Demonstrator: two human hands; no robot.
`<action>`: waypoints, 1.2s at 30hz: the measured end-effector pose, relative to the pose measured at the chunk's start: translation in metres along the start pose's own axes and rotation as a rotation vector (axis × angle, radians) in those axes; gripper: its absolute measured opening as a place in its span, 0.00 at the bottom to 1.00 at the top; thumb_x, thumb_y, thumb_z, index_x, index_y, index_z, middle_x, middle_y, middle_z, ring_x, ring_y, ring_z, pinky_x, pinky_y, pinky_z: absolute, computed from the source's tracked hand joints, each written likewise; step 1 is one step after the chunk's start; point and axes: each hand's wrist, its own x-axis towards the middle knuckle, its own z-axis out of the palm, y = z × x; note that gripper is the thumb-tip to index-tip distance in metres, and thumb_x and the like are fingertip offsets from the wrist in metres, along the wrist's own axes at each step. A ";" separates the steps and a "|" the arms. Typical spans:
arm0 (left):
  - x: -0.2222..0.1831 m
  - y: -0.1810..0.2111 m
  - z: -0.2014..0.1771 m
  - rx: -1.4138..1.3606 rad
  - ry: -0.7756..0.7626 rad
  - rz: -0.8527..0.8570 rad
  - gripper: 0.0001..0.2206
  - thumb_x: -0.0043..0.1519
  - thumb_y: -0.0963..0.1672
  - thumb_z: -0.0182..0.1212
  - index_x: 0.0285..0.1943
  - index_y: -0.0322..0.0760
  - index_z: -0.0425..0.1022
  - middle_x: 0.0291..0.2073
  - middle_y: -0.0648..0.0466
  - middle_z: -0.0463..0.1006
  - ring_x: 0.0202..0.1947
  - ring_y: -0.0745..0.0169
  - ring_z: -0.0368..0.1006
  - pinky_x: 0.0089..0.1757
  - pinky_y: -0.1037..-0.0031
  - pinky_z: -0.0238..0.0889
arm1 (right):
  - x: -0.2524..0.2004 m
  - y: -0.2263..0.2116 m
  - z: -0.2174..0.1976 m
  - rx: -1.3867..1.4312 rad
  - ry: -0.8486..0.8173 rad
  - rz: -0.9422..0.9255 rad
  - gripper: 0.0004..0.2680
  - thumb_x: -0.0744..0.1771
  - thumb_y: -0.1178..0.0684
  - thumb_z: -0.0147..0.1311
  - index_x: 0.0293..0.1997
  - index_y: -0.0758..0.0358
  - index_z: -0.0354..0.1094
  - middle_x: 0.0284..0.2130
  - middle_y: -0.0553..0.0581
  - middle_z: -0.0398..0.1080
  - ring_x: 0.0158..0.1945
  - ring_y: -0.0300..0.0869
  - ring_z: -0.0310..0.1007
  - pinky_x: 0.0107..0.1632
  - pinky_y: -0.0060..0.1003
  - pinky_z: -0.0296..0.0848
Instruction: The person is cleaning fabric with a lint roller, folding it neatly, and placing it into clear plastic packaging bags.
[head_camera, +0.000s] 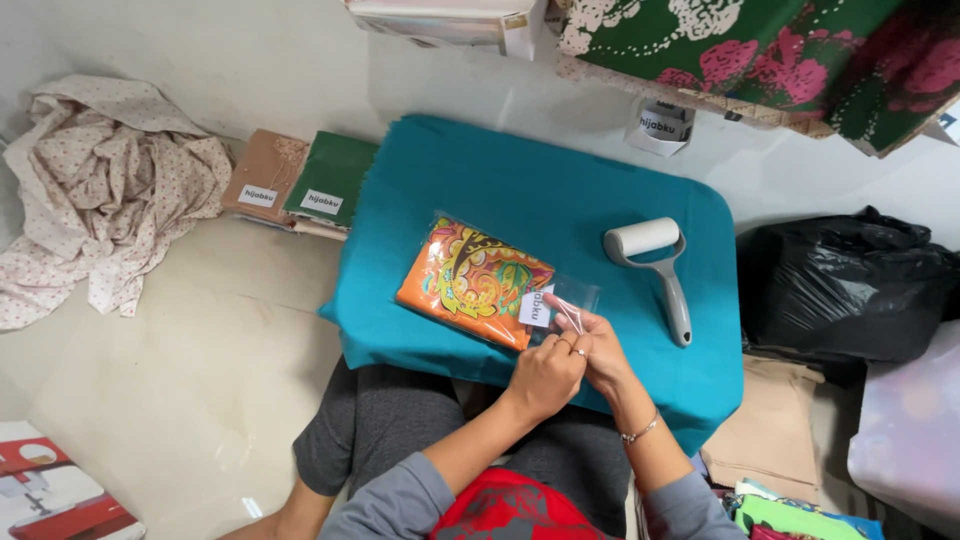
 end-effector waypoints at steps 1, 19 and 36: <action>0.000 0.001 -0.002 0.001 -0.001 -0.003 0.02 0.57 0.44 0.55 0.35 0.48 0.73 0.25 0.61 0.69 0.27 0.66 0.71 0.23 0.80 0.65 | -0.001 -0.004 0.002 -0.001 -0.002 0.002 0.13 0.68 0.58 0.57 0.59 0.66 0.74 0.27 0.54 0.76 0.27 0.28 0.71 0.32 0.22 0.72; -0.002 0.010 -0.035 -0.100 -0.094 -0.038 0.03 0.56 0.45 0.56 0.29 0.46 0.72 0.24 0.59 0.70 0.26 0.63 0.71 0.21 0.80 0.64 | -0.003 -0.011 -0.030 -1.571 -0.266 -0.933 0.15 0.70 0.47 0.51 0.66 0.38 0.67 0.51 0.40 0.76 0.39 0.45 0.76 0.43 0.38 0.79; -0.015 0.025 -0.026 -0.139 -0.170 0.011 0.08 0.56 0.42 0.58 0.43 0.38 0.74 0.27 0.54 0.73 0.27 0.60 0.72 0.22 0.77 0.69 | 0.030 -0.001 -0.017 -1.297 -0.522 -1.340 0.15 0.73 0.50 0.39 0.67 0.58 0.65 0.64 0.59 0.67 0.68 0.51 0.66 0.69 0.50 0.62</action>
